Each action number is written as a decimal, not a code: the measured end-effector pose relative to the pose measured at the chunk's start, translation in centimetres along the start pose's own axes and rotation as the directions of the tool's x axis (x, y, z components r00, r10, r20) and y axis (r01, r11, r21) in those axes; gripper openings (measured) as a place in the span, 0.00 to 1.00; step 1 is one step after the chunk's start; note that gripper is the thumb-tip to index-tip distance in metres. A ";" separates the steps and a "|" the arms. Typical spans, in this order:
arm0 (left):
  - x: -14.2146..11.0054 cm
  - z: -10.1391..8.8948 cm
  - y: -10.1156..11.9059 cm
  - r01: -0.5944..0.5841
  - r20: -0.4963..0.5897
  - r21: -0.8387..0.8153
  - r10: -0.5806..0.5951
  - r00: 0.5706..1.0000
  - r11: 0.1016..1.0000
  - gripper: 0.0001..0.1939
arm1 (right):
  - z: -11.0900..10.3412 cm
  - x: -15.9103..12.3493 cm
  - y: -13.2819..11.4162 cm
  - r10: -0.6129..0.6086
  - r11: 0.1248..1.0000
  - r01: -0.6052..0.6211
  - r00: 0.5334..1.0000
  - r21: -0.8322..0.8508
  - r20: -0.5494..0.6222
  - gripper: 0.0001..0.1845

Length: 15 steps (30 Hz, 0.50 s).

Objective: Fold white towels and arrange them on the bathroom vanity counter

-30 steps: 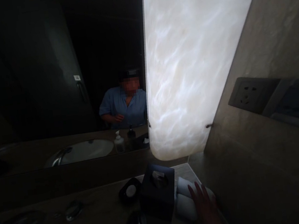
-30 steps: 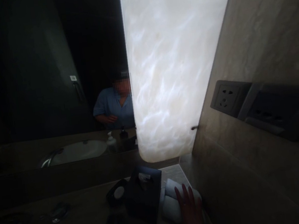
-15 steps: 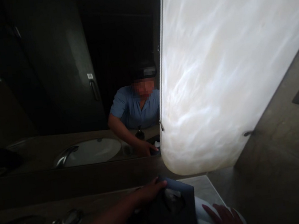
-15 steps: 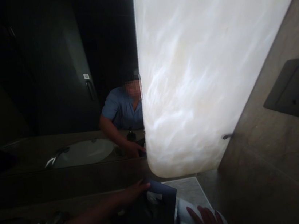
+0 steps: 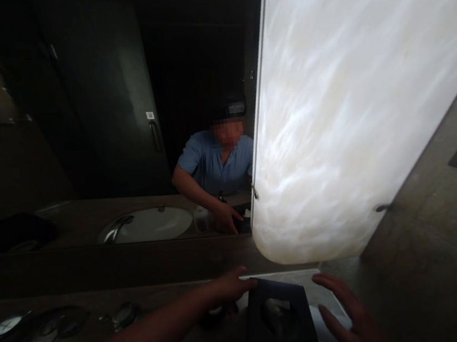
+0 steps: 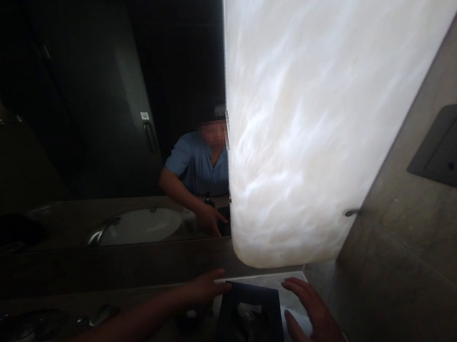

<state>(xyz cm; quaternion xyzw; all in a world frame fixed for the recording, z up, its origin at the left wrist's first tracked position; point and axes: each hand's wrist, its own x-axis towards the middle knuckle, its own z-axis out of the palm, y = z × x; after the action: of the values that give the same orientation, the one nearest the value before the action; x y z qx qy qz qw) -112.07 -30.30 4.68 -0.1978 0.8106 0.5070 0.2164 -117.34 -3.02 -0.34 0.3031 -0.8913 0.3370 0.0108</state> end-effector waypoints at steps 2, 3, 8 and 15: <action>-0.8 -0.2 0.7 -0.020 -0.065 -0.011 0.019 0.998 1.000 0.35 | 0.3 1.1 -4.8 -0.084 0.996 0.084 0.996 -0.020 -0.031 0.21; -1.4 -0.3 0.9 -0.043 -0.085 -0.015 0.041 0.996 0.999 0.34 | 0.5 1.5 -6.7 -0.110 0.993 0.110 0.994 -0.031 -0.003 0.14; -6.3 -1.3 1.9 -0.246 -0.219 0.028 0.246 0.944 0.969 0.25 | -0.7 2.3 -10.7 0.040 0.958 0.113 0.858 0.264 -0.512 0.18; -15.8 1.9 3.5 -0.512 -0.408 0.155 0.526 0.746 0.845 0.17 | -7.2 -0.6 -12.7 0.264 0.922 -0.061 0.821 0.383 -0.507 0.27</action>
<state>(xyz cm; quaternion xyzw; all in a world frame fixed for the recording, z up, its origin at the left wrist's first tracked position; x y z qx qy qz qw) -100.57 -25.56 15.18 -0.0693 0.8689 0.4762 -0.1163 -111.24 -5.84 12.63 0.1122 -0.7989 0.5619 0.1826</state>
